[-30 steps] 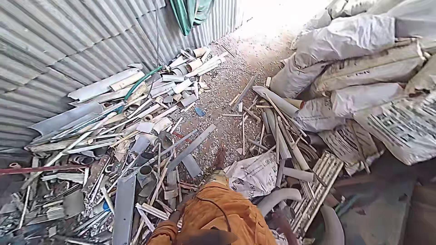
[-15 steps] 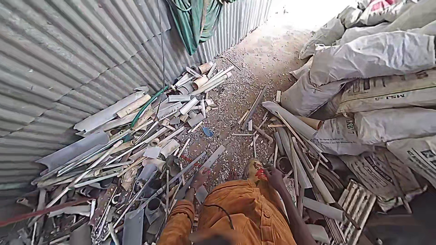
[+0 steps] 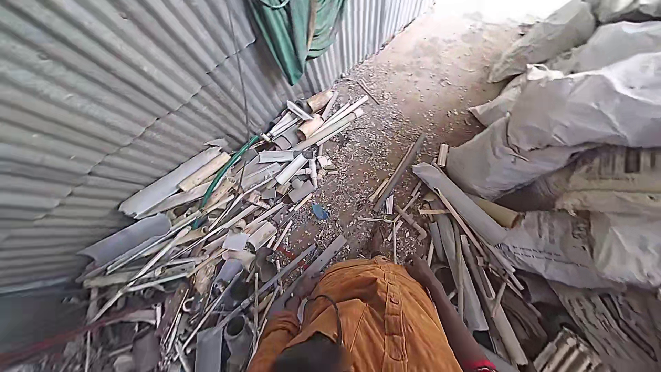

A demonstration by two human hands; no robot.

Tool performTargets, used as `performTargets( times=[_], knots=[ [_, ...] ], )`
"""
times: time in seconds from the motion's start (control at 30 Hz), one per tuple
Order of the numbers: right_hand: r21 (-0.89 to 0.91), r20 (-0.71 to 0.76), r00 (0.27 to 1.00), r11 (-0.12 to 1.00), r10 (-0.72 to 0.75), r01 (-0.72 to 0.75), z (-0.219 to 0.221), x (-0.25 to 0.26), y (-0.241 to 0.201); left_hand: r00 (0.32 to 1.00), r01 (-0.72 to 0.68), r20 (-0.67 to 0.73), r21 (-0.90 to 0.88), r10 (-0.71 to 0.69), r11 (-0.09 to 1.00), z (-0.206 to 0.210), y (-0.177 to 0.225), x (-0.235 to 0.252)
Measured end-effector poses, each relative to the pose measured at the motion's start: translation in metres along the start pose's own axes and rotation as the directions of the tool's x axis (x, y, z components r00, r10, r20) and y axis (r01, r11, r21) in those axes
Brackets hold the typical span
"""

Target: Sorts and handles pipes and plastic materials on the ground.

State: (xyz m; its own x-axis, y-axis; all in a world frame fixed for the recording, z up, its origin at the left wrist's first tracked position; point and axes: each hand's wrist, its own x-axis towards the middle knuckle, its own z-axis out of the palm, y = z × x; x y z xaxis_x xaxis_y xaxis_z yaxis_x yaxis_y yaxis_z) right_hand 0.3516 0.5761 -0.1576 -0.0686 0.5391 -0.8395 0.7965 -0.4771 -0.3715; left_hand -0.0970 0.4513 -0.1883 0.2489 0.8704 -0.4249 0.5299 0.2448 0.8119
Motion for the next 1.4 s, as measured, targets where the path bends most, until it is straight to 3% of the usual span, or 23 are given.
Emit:
performTargets(
  times=[0.03,0.07,0.1,0.23,0.3,0.4,0.57,0.63,0.73,0.87,0.93,0.97,1.03,1.07,1.13,1.17,1.2,1.27,1.4],
  knots=[
    [-0.004,0.011,1.0,1.0,-0.003,0.003,-0.014,0.01,-0.005,0.948,0.316,0.04,-0.057,-0.314,0.947,-0.016,0.03,0.031],
    [0.008,0.011,1.0,1.0,-0.011,0.011,-0.027,0.02,-0.008,0.872,0.489,0.046,-0.148,-0.488,0.86,-0.031,0.06,0.061],
    [0.031,-0.001,1.0,0.999,-0.023,0.023,-0.04,0.034,-0.01,0.836,0.535,-0.001,-0.221,-0.548,0.816,-0.046,0.087,0.084],
    [0.044,-0.008,1.0,0.999,0.007,-0.007,-0.076,0.083,-0.014,0.827,0.408,-0.297,-0.264,-0.476,0.874,-0.099,0.152,0.116],
    [-0.028,0.01,1.0,0.999,0.028,-0.028,-0.101,0.104,-0.023,0.85,0.352,-0.315,-0.259,-0.423,0.9,-0.109,0.159,0.122],
    [-0.142,-0.025,0.999,0.99,0.019,-0.023,-0.13,0.119,-0.046,0.858,0.39,-0.23,-0.288,-0.459,0.875,-0.097,0.138,0.113],
    [-0.12,-0.109,0.994,0.993,-0.025,0.011,-0.145,0.119,-0.12,0.736,0.578,-0.09,-0.433,-0.671,0.692,-0.043,0.064,0.062],
    [-0.071,-0.13,0.991,0.997,-0.045,0.036,-0.135,0.117,-0.148,0.7,0.619,-0.045,-0.461,-0.713,0.636,-0.031,0.036,0.039],
    [-0.094,-0.117,0.99,0.993,-0.083,0.073,-0.108,0.107,-0.188,0.695,0.687,0.068,-0.357,-0.716,0.633,-0.038,0.021,0.018],
    [-0.062,0.073,0.96,0.96,-0.27,0.275,-0.066,0.069,-0.246,0.728,0.68,0.122,-0.256,-0.675,0.687,-0.073,0.014,0.023],
    [0.2,0.242,0.829,0.862,-0.504,0.466,-0.062,0.013,-0.288,0.737,0.675,0.136,-0.202,-0.662,0.71,-0.097,0.002,0.039],
    [0.349,0.282,0.704,0.753,-0.652,0.558,-0.064,-0.015,-0.305,0.765,0.644,0.123,-0.172,-0.633,0.745,-0.106,-0.011,0.048],
    [0.585,0.289,0.383,0.478,-0.877,0.655,-0.07,-0.065,-0.332,0.864,0.5,-0.024,-0.077,-0.503,0.862,-0.126,-0.022,0.057],
    [0.642,0.282,0.235,0.365,-0.93,0.674,-0.074,-0.088,-0.344,0.856,0.509,-0.093,-0.009,-0.508,0.861,-0.143,0.004,0.059],
    [0.678,0.296,0.007,0.215,-0.955,0.703,-0.082,-0.126,-0.362,0.736,0.676,-0.004,0.06,-0.677,0.735,-0.194,0.099,0.07],
    [0.656,0.307,-0.067,0.161,-0.949,0.737,-0.084,-0.138,-0.368,0.775,0.626,0.039,0.09,-0.631,0.775,-0.21,0.113,0.084],
    [0.61,0.324,-0.096,0.13,-0.941,0.782,-0.086,-0.145,-0.372,0.892,0.44,0.06,0.11,-0.448,0.891,-0.22,0.09,0.107],
    [0.54,0.345,-0.094,0.116,-0.934,0.834,-0.095,-0.147,-0.376,0.904,0.404,0.132,0.049,-0.407,0.914,-0.246,0.077,0.173],
    [0.527,0.354,-0.124,0.089,-0.927,0.845,-0.111,-0.146,-0.386,0.933,0.36,-0.06,0.148,-0.355,0.921,-0.306,0.132,0.26]
  ],
)
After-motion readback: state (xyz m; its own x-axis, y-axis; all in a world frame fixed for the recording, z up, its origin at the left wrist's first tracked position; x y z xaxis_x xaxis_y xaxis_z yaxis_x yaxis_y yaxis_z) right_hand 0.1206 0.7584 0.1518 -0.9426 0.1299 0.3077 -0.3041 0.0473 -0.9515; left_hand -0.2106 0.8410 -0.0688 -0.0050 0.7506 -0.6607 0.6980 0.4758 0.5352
